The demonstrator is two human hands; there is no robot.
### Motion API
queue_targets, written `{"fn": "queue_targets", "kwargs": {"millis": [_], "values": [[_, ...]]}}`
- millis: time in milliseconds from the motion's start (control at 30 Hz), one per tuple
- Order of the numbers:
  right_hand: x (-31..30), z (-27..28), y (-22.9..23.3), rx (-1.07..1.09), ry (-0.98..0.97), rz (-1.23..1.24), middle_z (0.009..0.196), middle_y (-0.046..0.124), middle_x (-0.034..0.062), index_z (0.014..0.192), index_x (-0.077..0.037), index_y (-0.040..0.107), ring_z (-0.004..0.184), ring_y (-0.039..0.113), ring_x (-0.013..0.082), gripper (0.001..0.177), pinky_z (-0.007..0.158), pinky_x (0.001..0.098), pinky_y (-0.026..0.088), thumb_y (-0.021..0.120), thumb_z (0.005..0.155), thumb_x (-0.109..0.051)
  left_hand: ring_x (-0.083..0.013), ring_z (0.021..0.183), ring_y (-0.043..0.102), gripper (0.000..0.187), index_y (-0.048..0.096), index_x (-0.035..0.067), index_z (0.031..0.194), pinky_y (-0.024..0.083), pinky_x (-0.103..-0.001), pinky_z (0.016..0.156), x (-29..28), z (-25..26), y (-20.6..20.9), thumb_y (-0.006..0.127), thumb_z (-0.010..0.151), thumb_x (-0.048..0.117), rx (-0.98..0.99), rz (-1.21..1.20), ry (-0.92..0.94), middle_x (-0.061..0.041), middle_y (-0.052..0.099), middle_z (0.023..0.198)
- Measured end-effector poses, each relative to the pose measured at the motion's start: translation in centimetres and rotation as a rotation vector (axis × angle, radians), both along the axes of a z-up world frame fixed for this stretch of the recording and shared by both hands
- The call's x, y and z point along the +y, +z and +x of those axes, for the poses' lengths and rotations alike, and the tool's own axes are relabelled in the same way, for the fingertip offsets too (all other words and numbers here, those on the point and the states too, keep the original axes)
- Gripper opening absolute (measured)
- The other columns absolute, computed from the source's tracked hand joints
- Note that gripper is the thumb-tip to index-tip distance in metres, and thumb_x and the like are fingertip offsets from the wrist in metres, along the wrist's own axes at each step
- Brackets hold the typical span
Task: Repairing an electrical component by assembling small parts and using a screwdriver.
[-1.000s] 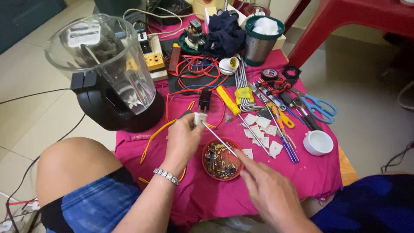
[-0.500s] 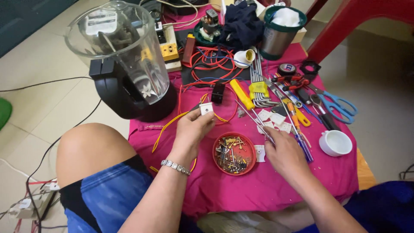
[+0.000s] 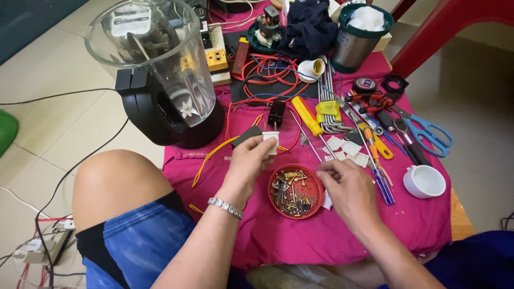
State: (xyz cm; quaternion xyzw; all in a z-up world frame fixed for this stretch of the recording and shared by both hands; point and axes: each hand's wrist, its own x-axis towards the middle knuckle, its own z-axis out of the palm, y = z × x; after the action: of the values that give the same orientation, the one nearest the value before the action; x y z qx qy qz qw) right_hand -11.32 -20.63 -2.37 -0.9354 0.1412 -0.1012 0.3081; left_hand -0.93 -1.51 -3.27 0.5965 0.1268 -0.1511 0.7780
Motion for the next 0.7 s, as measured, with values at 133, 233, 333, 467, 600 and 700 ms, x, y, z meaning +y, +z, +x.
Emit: {"fn": "queue_targets", "kwargs": {"millis": [133, 233, 333, 467, 600, 700], "values": [[0.4, 0.1, 1.1, -0.006, 0.027, 0.052, 0.085, 0.076, 0.0095, 0.1, -0.021, 0.082, 0.09, 0.074, 0.0323, 0.017, 0.08, 0.0453, 0.057, 0.072, 0.09, -0.029, -0.0144, 0.076, 0.07, 0.049, 0.07, -0.004, 0.121, 0.064, -0.03, 0.073, -0.2, -0.3, 0.1, 0.081, 0.085, 0.029, -0.011, 0.022, -0.08, -0.007, 0.068, 0.095], [0.3, 0.4, 1.3, -0.011, 0.056, 0.036, 0.087, 0.076, 0.0129, 0.1, -0.019, 0.081, 0.091, 0.073, 0.0357, 0.02, 0.08, 0.0481, 0.056, 0.066, 0.095, -0.032, -0.0128, 0.076, 0.069, 0.052, 0.068, -0.005, 0.122, 0.063, -0.028, 0.071, -0.3, -0.2, -0.5, 0.077, 0.088, 0.033, -0.013, 0.037, -0.099, -0.006, 0.066, 0.094], [0.6, 0.2, 1.5, -0.022, 0.038, 0.043, 0.091, 0.076, 0.0113, 0.105, -0.021, 0.08, 0.093, 0.073, 0.0337, 0.02, 0.083, 0.0476, 0.056, 0.067, 0.094, -0.032, -0.0164, 0.075, 0.072, 0.049, 0.068, -0.004, 0.122, 0.064, -0.03, 0.069, 0.2, 0.1, -1.4, 0.074, 0.091, 0.034, -0.01, 0.033, -0.088, -0.009, 0.069, 0.095], [0.7, -0.4, 1.6, 0.013, 0.026, 0.068, 0.093, 0.076, 0.0104, 0.106, -0.022, 0.081, 0.094, 0.073, 0.0336, 0.021, 0.084, 0.0469, 0.057, 0.067, 0.093, -0.031, -0.0193, 0.078, 0.073, 0.049, 0.062, -0.007, 0.13, 0.064, -0.033, 0.072, 0.5, -0.2, -0.8, 0.065, 0.097, 0.03, 0.004, 0.04, -0.081, -0.013, 0.068, 0.1], [-0.1, -0.2, 0.3, 0.008, 0.025, 0.073, 0.093, 0.075, 0.0112, 0.107, -0.021, 0.081, 0.093, 0.074, 0.0333, 0.021, 0.083, 0.0464, 0.057, 0.068, 0.093, -0.029, -0.0208, 0.081, 0.073, 0.049, 0.059, -0.009, 0.134, 0.065, -0.033, 0.074, 0.3, 0.6, -3.2, 0.061, 0.098, 0.024, -0.014, 0.063, -0.08, -0.015, 0.067, 0.103], [-0.2, -0.5, 0.2, 0.016, 0.008, 0.069, 0.094, 0.076, 0.0116, 0.106, -0.02, 0.081, 0.093, 0.074, 0.0336, 0.021, 0.083, 0.0466, 0.057, 0.069, 0.092, -0.03, -0.0229, 0.086, 0.071, 0.055, 0.055, -0.012, 0.137, 0.063, -0.037, 0.078, 0.6, -0.4, -1.3, 0.07, 0.092, 0.016, -0.066, 0.115, -0.106, -0.019, 0.067, 0.107]]}}
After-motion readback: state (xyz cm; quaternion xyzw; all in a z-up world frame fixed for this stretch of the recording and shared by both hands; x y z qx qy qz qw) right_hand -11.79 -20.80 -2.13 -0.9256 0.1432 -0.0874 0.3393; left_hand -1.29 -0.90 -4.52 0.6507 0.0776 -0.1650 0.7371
